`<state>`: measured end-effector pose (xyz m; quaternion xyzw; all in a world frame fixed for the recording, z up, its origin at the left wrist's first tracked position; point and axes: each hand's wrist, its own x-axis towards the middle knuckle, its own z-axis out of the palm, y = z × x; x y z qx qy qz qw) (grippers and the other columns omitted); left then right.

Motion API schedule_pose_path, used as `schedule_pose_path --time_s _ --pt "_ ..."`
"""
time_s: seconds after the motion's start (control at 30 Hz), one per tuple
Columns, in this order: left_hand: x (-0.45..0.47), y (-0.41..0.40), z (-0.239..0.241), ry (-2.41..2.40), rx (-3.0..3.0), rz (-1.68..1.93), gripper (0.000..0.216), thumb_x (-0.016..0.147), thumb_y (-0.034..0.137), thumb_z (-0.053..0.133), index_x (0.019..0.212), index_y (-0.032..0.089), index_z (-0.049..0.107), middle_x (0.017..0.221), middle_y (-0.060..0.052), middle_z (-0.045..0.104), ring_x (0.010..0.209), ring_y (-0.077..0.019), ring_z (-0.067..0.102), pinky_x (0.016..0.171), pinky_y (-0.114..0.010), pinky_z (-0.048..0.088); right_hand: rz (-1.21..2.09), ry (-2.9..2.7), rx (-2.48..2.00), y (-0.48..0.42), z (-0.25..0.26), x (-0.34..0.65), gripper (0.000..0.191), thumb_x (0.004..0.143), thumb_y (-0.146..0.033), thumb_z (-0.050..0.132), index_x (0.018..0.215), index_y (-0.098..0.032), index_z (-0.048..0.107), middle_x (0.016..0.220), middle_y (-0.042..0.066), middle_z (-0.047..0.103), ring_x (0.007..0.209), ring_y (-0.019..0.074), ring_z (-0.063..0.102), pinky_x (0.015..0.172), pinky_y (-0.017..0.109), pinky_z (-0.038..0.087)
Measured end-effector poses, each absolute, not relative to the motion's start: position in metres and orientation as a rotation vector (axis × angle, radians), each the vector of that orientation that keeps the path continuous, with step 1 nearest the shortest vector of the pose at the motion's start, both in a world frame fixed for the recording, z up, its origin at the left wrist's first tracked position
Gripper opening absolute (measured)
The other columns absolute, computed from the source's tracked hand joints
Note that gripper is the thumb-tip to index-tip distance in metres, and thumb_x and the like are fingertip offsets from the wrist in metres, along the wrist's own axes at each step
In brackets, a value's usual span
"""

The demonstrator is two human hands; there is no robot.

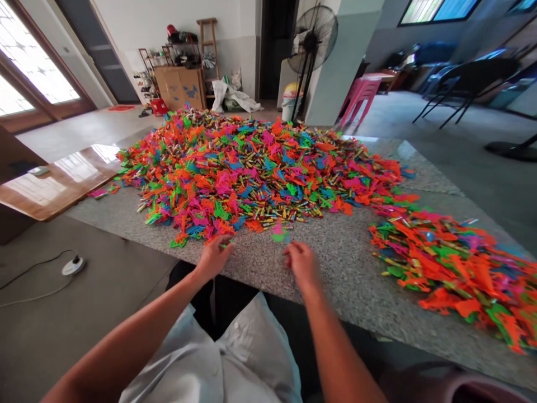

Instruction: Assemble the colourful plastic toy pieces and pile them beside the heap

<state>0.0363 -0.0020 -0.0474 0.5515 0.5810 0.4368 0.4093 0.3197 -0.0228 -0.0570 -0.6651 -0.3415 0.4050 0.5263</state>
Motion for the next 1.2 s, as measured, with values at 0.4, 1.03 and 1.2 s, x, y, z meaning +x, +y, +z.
schedule_pose_path --time_s 0.4,1.03,1.2 --pt "-0.025 0.013 -0.044 2.081 1.623 0.696 0.046 0.087 0.052 0.075 0.121 0.024 0.064 0.104 -0.013 0.075 0.105 -0.0334 0.070 0.089 -0.038 0.046 1.031 -1.203 -1.516 0.006 -0.051 0.299 0.033 0.088 -0.041 0.066 0.111 -0.019 0.074 0.099 0.006 0.078 0.061 0.0158 0.066 0.057 0.029 0.054" --pt "-0.020 0.013 -0.038 1.352 0.913 1.238 0.037 0.060 0.042 0.087 0.081 0.018 0.067 0.071 0.004 0.060 0.062 -0.0107 0.052 0.058 -0.023 0.044 0.329 -2.122 -2.012 0.069 -0.040 0.223 0.036 0.109 -0.038 0.046 0.121 -0.019 0.074 0.124 0.014 0.072 0.107 0.0246 0.071 0.087 0.030 0.049" --pt "-0.017 0.010 -0.032 1.320 0.910 1.243 0.033 0.063 0.039 0.084 0.077 0.019 0.062 0.068 0.005 0.056 0.057 -0.0087 0.050 0.052 -0.021 0.041 0.369 -2.134 -2.031 0.086 -0.038 0.209 0.034 0.108 -0.033 0.046 0.110 -0.019 0.077 0.108 0.014 0.077 0.101 0.0245 0.073 0.085 0.029 0.048"
